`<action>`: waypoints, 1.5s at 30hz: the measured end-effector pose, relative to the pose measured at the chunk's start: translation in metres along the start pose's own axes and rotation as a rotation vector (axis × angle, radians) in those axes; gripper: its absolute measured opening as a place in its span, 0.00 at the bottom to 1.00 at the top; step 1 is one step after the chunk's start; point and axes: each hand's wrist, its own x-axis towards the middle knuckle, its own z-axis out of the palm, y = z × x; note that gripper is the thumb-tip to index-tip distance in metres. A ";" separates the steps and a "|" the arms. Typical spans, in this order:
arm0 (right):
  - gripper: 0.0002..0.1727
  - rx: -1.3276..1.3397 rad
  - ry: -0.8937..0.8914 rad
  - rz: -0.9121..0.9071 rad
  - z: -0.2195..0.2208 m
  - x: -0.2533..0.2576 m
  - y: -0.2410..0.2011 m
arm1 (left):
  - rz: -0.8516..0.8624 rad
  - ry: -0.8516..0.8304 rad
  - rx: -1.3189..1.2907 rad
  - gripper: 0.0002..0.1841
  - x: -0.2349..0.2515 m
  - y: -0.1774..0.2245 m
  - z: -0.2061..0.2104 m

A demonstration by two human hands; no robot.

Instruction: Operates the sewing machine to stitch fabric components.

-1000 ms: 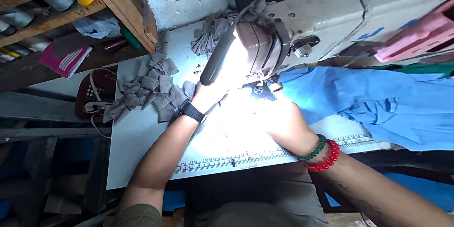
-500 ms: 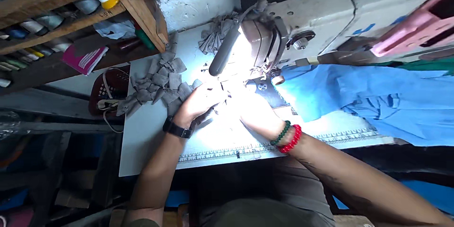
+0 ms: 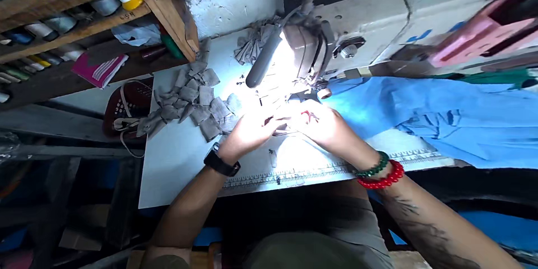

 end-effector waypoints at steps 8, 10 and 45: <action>0.11 0.236 -0.079 0.100 -0.010 -0.013 0.008 | -0.066 0.051 -0.143 0.10 0.008 0.004 0.015; 0.08 0.243 -0.048 0.079 -0.009 -0.012 0.007 | -0.055 0.090 -0.076 0.08 0.006 0.008 0.016; 0.07 -0.600 -0.062 -0.089 0.002 -0.017 0.014 | -0.265 0.139 0.269 0.16 0.058 -0.024 0.013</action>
